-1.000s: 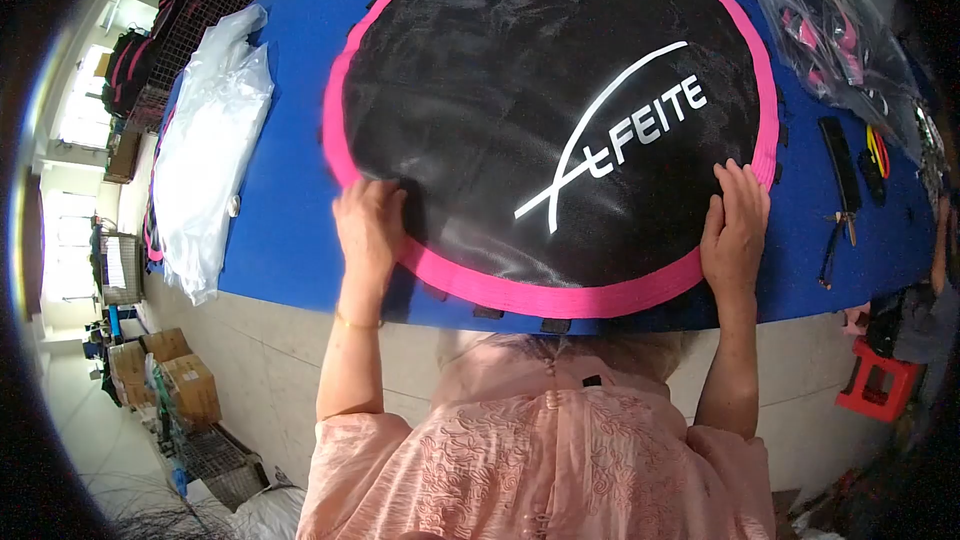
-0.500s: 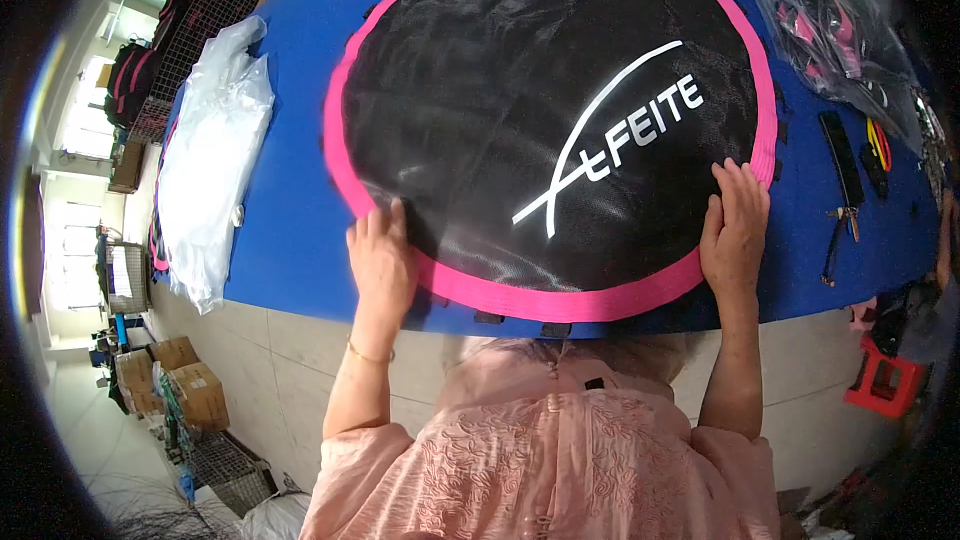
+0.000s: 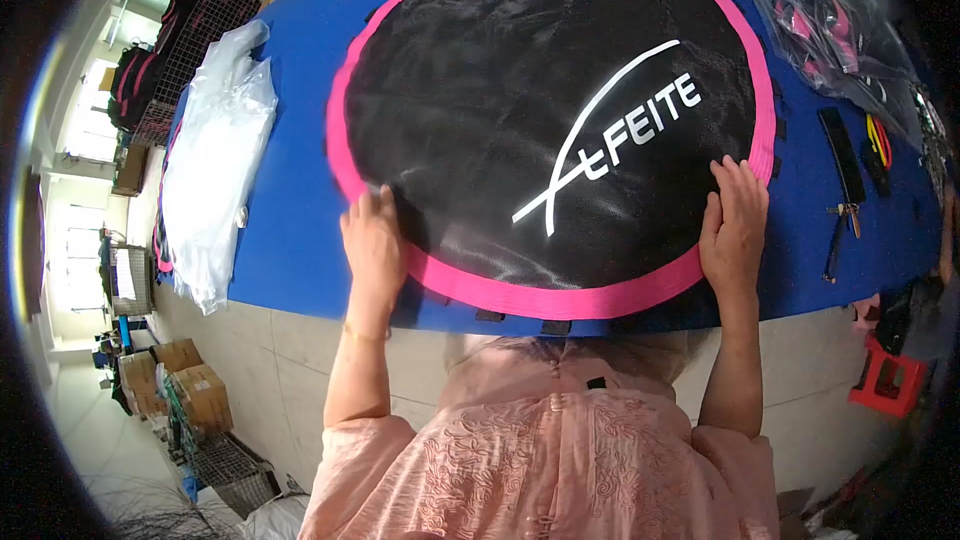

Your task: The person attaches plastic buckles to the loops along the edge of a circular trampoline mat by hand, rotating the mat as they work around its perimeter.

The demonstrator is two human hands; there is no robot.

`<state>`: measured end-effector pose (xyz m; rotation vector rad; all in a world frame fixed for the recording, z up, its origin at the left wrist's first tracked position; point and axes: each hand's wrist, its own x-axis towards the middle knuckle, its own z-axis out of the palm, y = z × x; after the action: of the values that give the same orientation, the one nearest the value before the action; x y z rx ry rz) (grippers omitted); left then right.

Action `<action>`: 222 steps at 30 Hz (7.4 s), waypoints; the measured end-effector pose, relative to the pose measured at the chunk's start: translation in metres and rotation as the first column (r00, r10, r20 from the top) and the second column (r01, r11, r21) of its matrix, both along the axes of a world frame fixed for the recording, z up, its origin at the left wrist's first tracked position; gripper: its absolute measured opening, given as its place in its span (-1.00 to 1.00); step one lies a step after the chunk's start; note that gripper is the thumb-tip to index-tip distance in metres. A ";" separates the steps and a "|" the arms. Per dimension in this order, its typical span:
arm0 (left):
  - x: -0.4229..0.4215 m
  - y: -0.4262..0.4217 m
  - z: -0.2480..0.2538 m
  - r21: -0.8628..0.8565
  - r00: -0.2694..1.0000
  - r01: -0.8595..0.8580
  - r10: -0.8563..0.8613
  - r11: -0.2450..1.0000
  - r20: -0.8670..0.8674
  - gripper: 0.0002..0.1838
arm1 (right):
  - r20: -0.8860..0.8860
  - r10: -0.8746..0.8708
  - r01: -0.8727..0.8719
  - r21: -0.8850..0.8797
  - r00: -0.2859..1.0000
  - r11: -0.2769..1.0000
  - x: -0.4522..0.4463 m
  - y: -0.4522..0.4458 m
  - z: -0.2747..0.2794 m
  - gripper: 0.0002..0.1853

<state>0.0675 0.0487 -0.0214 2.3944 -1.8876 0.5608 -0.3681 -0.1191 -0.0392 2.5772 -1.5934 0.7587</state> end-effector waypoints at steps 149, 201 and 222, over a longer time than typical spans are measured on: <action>-0.084 0.009 -0.008 -0.153 0.883 -0.120 0.035 0.981 -0.469 -0.30 | 0.371 0.578 -0.682 0.490 0.727 0.544 0.175 0.036 0.047 -0.82; -0.086 0.008 -0.005 -0.143 0.883 -0.111 0.032 0.984 -0.468 -0.20 | 0.363 0.598 -0.698 0.432 0.714 0.572 0.180 0.035 0.051 -0.83; -0.087 0.006 -0.005 -0.131 0.875 -0.137 0.058 0.982 -0.481 -0.19 | 0.304 0.631 -0.687 0.480 0.714 0.546 0.145 0.057 0.054 -0.84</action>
<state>-0.0196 0.0551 -0.0265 2.2608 -1.4598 0.0981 -0.2230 -0.0619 0.0147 3.7325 -0.8644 0.4376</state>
